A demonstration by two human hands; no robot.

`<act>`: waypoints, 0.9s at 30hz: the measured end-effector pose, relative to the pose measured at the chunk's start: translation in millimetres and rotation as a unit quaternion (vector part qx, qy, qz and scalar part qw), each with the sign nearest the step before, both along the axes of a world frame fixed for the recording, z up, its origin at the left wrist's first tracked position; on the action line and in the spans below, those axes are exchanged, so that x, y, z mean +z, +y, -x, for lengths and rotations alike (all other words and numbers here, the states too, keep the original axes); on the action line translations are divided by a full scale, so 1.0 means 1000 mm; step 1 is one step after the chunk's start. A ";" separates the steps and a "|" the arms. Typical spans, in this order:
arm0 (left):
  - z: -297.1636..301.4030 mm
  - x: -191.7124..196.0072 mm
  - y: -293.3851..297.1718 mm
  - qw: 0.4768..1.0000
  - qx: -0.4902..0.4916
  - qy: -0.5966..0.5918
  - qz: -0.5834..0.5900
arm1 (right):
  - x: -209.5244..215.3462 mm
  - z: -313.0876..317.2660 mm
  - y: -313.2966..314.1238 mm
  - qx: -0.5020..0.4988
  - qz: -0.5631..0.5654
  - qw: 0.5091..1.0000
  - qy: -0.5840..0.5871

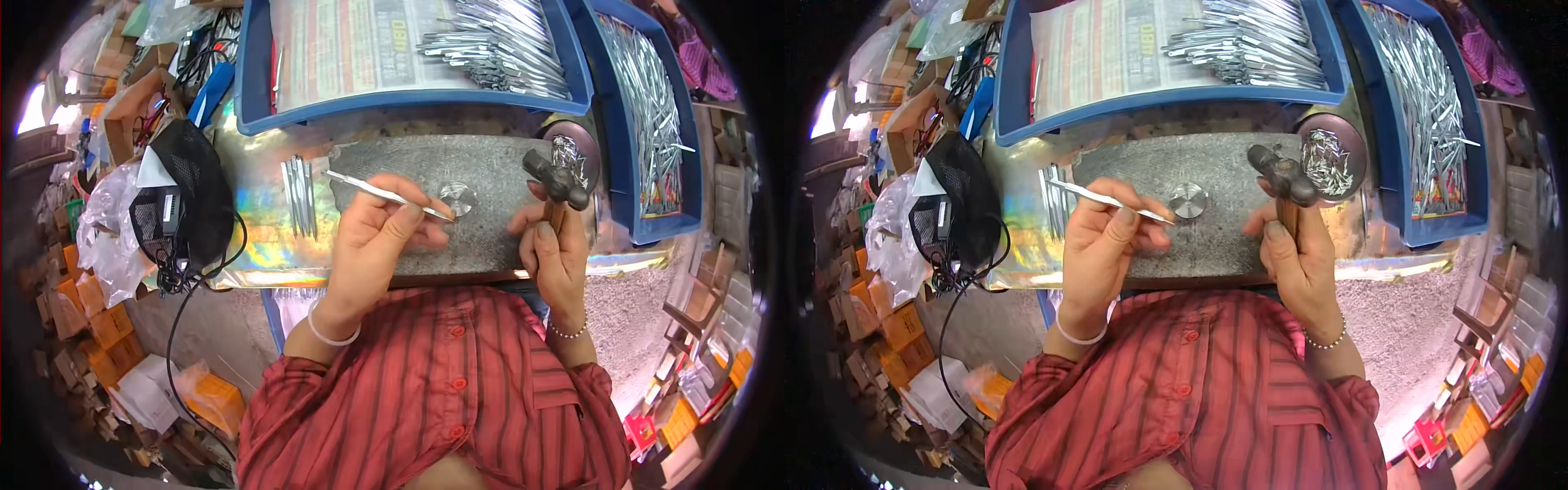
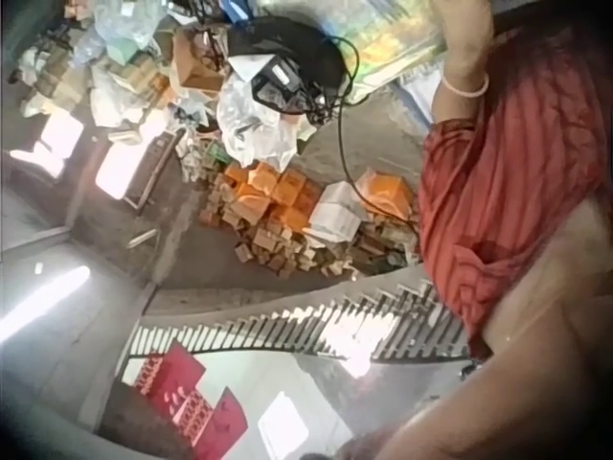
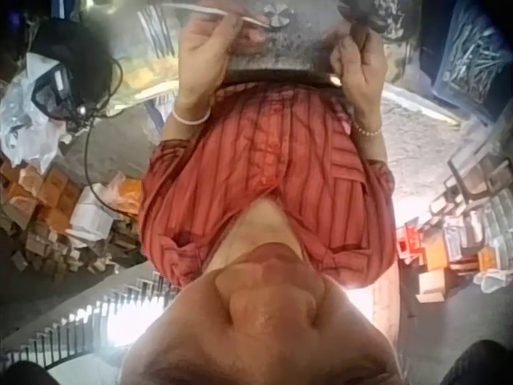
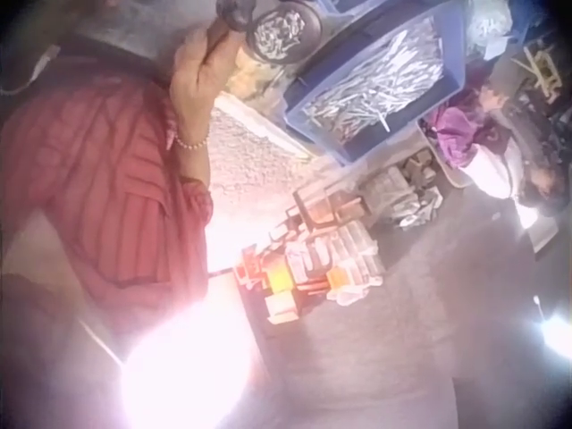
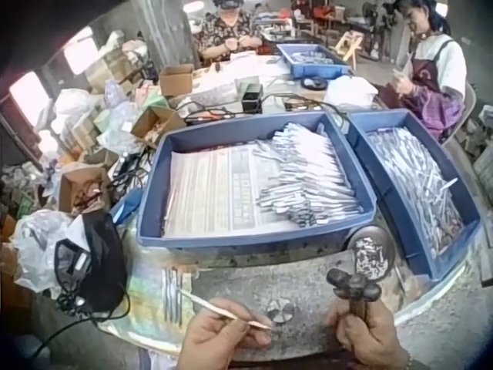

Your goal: Manually assembling small metal hardware components using a hammer and a stone anvil block.

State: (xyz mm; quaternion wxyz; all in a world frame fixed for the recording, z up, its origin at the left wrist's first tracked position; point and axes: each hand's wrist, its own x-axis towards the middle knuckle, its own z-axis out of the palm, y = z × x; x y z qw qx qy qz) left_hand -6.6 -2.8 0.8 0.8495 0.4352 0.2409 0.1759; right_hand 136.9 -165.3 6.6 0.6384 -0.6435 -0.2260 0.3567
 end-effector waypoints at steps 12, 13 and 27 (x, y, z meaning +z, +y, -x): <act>-0.014 -0.004 -0.003 0.939 -0.046 0.094 -0.327 | -0.013 -0.002 -0.002 0.011 0.062 0.997 -0.052; -0.015 -0.004 -0.004 0.939 -0.048 0.094 -0.328 | -0.012 -0.002 -0.002 0.010 0.062 0.997 -0.051; -0.016 -0.007 -0.006 0.916 -0.042 0.077 -0.391 | -0.010 -0.001 -0.002 0.006 0.069 0.996 -0.049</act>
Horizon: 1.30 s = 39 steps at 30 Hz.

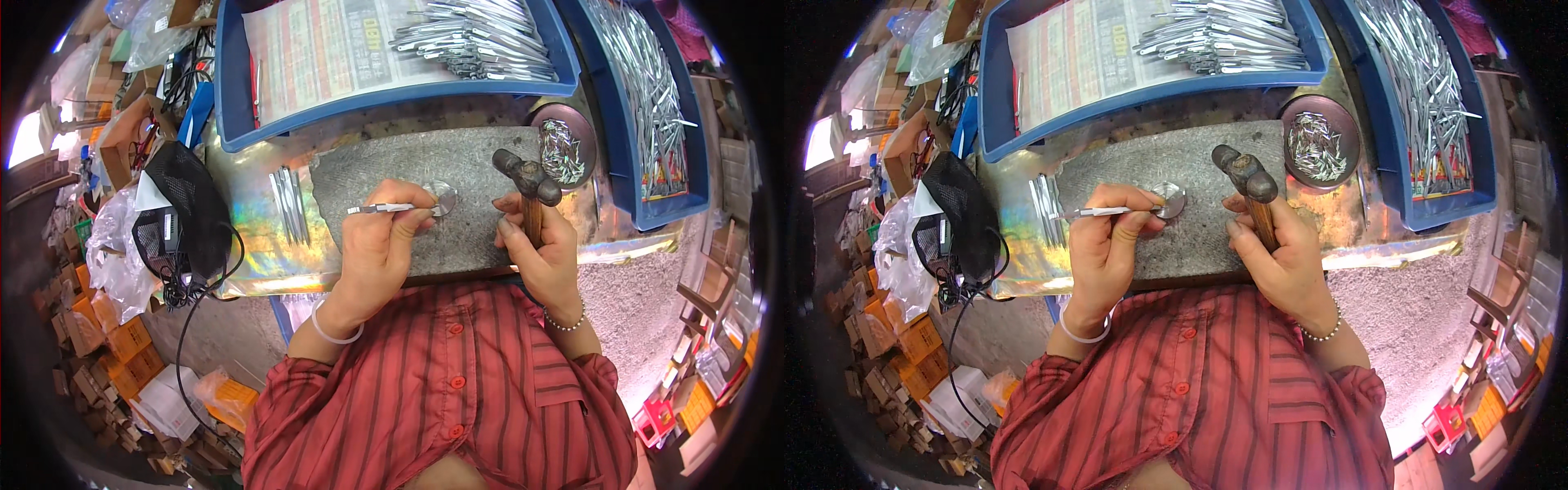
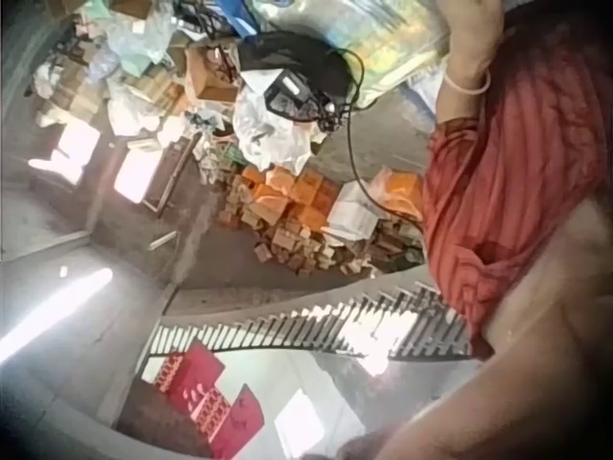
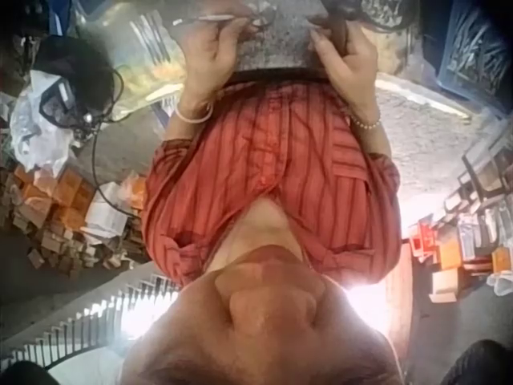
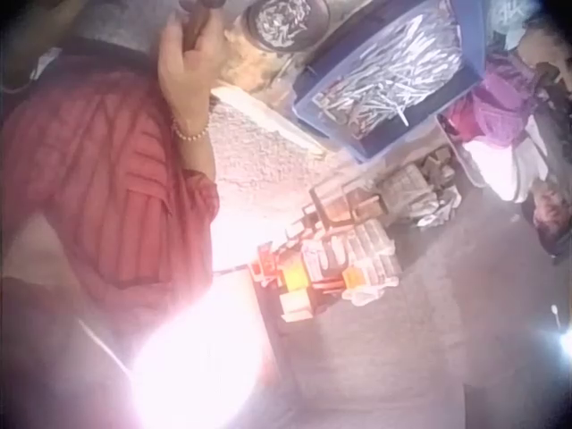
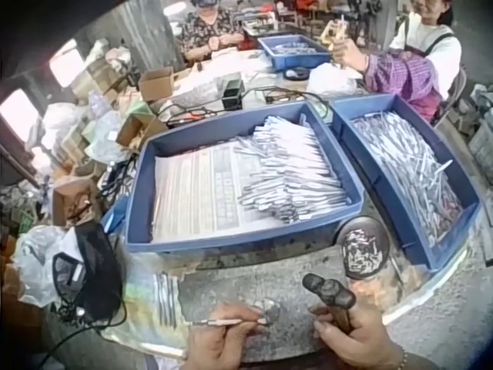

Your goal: Manually assembling small metal hardware components using a hammer and a stone anvil block.

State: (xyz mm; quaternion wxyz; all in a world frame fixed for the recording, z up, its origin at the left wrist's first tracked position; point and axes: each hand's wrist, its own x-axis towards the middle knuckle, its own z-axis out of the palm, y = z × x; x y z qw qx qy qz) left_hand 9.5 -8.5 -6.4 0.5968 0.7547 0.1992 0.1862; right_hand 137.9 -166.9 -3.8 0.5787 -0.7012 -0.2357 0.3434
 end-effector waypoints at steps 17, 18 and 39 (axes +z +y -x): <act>-0.006 0.009 0.003 0.998 0.025 0.029 0.048 | -0.004 -0.001 -0.003 0.009 0.008 0.999 -0.045; -0.006 0.008 0.003 0.997 0.032 0.024 0.066 | -0.005 -0.001 -0.003 0.004 0.005 0.999 -0.035; -0.009 0.015 -0.003 0.994 0.012 0.051 -0.099 | -0.002 -0.005 -0.005 0.045 0.022 0.998 -0.045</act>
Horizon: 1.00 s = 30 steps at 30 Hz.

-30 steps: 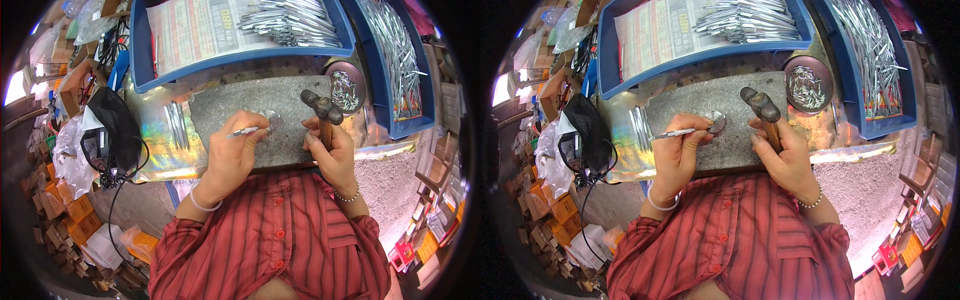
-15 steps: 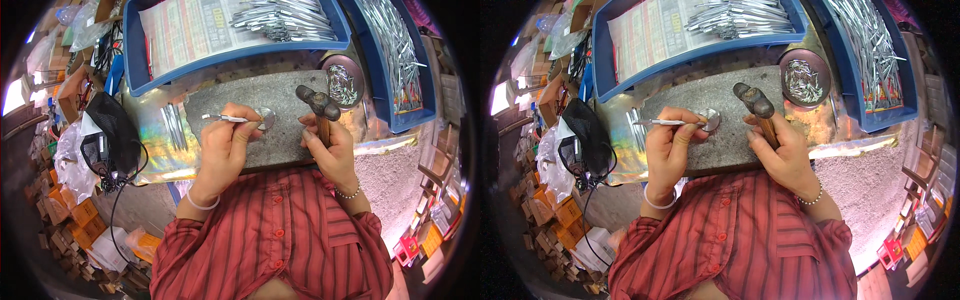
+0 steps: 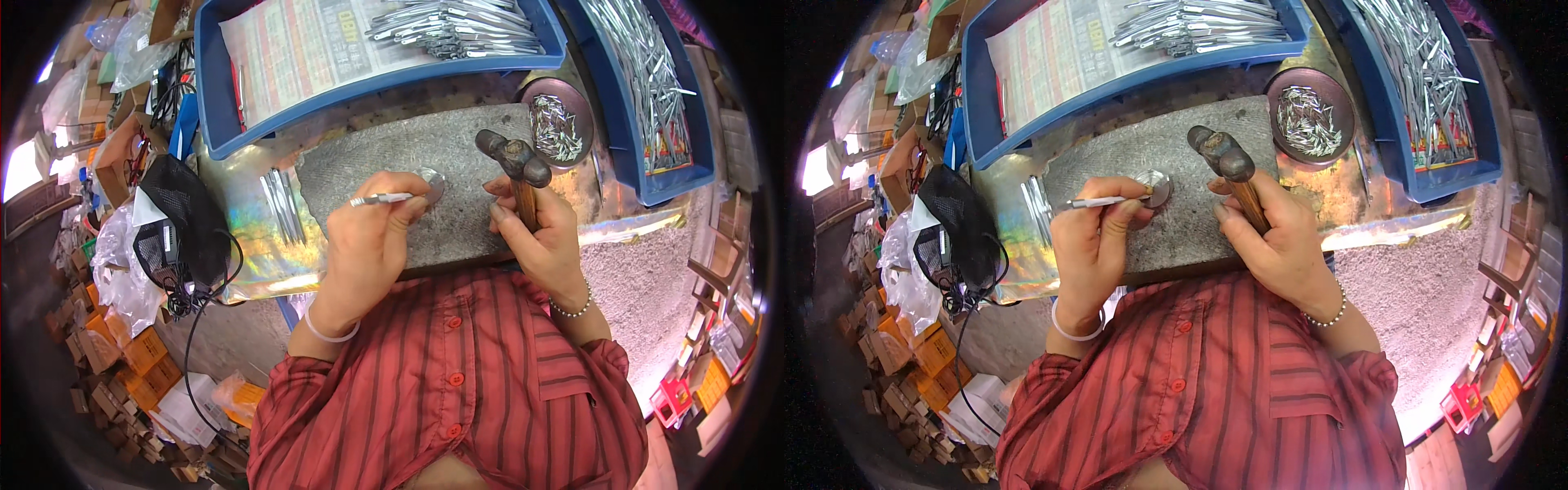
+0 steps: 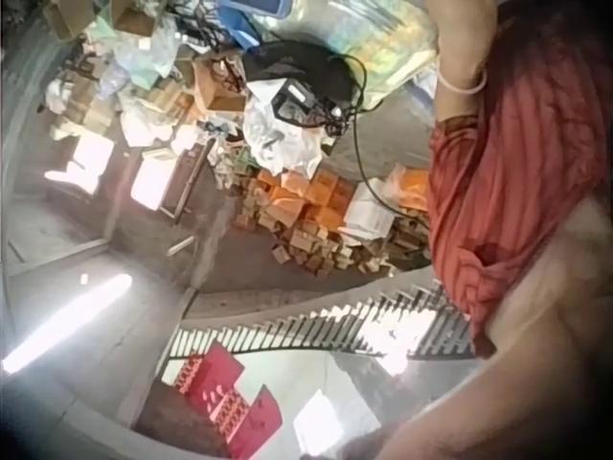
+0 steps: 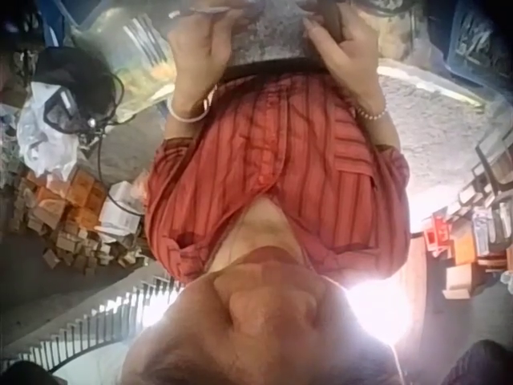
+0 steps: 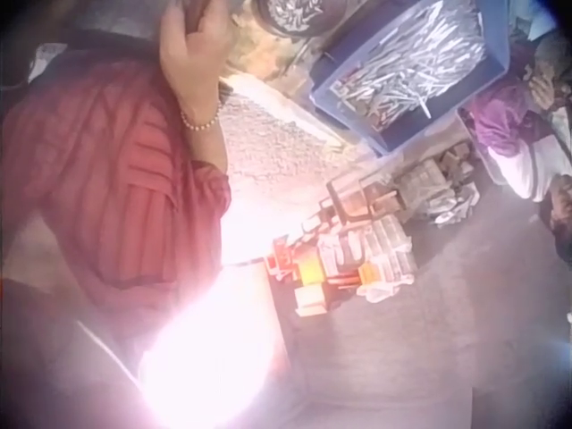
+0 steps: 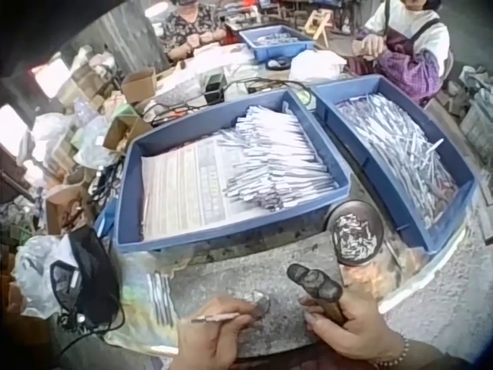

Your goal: Manually assembling small metal hardware components using a hammer and a stone anvil block.

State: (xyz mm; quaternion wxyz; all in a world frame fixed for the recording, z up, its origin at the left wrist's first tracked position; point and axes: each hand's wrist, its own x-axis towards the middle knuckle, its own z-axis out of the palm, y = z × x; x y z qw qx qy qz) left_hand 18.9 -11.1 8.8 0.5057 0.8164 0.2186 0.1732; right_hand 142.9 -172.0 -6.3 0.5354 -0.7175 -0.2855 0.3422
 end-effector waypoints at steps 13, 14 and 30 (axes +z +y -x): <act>0.003 -0.004 0.003 1.000 -0.005 -0.010 0.028 | -0.005 0.005 0.001 -0.051 -0.033 0.998 -0.015; 0.005 -0.002 0.003 0.998 0.012 -0.009 0.068 | -0.004 0.005 0.001 -0.045 -0.031 0.998 -0.020; -0.001 -0.003 -0.007 0.972 -0.059 -0.029 -0.224 | -0.003 0.005 0.006 -0.039 -0.062 0.996 -0.045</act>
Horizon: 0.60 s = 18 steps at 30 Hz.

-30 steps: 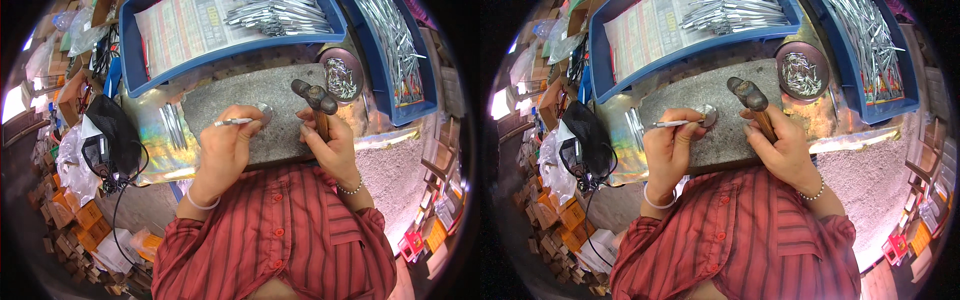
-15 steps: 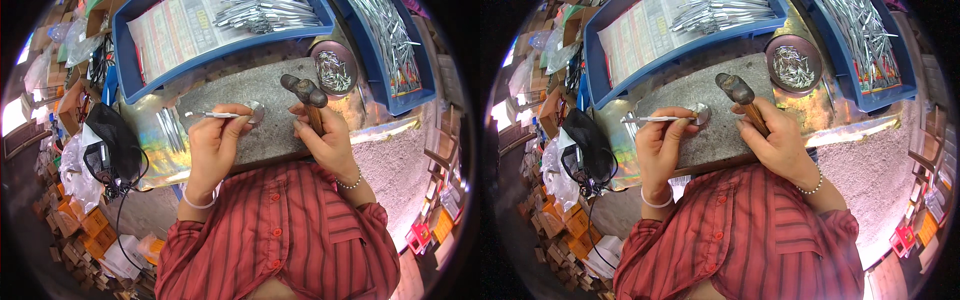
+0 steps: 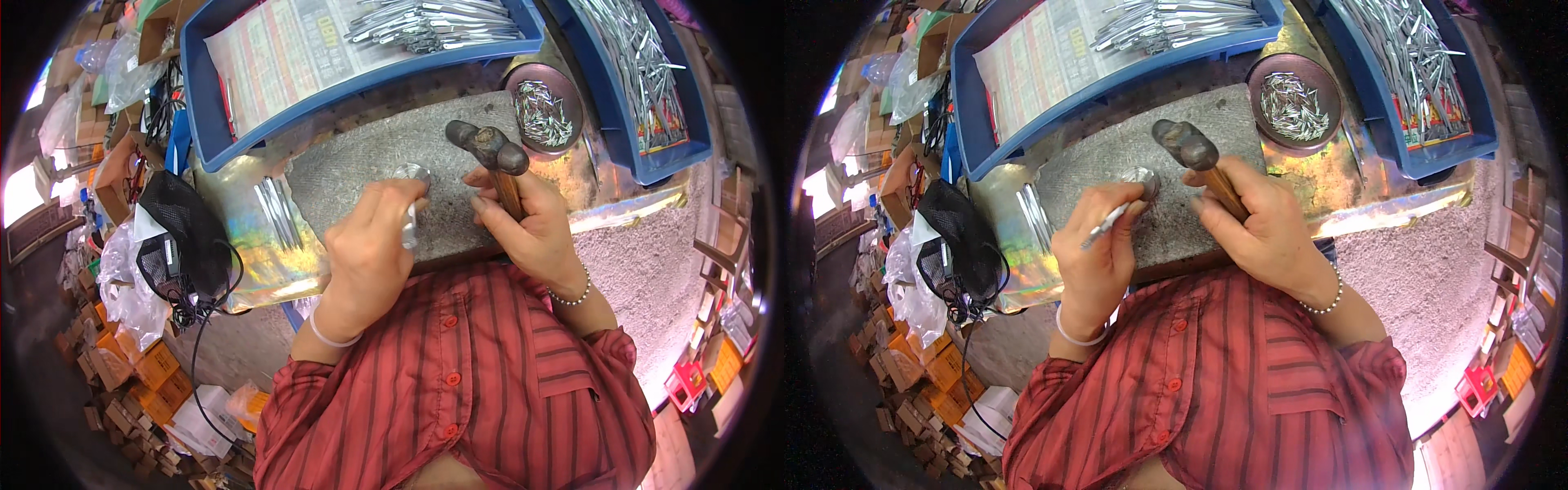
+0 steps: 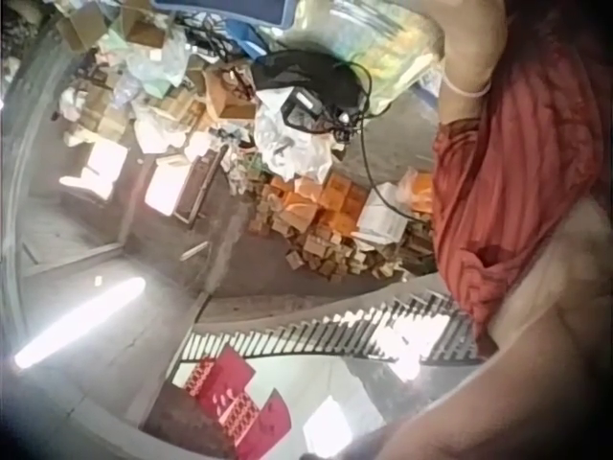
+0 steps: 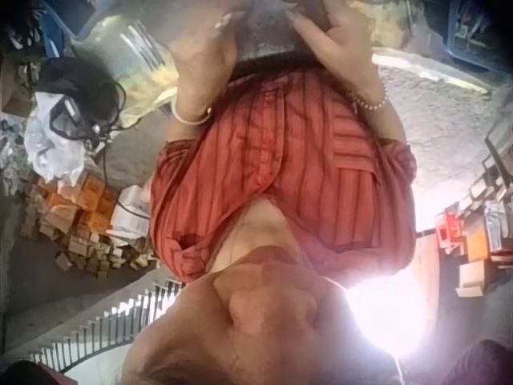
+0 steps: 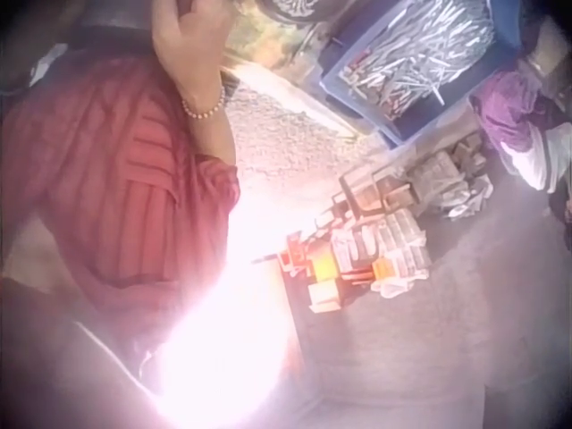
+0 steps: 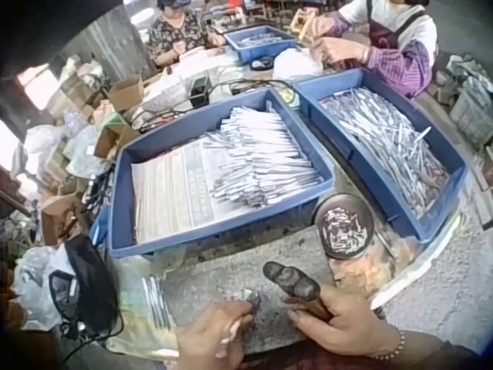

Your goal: Manually assembling small metal hardware components using a hammer and a stone anvil block.

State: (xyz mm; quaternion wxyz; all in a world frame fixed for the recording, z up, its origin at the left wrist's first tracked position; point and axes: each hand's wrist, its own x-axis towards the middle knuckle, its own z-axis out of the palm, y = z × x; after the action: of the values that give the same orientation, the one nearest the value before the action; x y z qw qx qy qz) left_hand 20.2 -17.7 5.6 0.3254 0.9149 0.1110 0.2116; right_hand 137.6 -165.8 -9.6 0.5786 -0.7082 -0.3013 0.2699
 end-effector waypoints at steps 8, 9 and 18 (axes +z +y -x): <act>0.016 -0.021 0.001 0.999 -0.027 -0.023 0.033 | 0.056 -0.010 0.031 0.190 -0.106 0.975 -0.050; 0.011 -0.016 0.004 0.999 -0.035 -0.027 0.030 | 0.061 -0.013 0.039 0.209 -0.127 0.960 -0.139; 0.008 -0.003 0.013 0.996 -0.058 -0.004 0.067 | 0.079 -0.014 0.049 0.273 -0.081 0.898 -0.336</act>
State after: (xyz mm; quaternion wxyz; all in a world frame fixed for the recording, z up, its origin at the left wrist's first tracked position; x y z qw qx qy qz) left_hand 12.2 -5.0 2.8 0.3978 0.8952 0.0699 0.1882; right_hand 151.9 -117.1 69.3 0.4022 -0.5975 -0.6798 0.1380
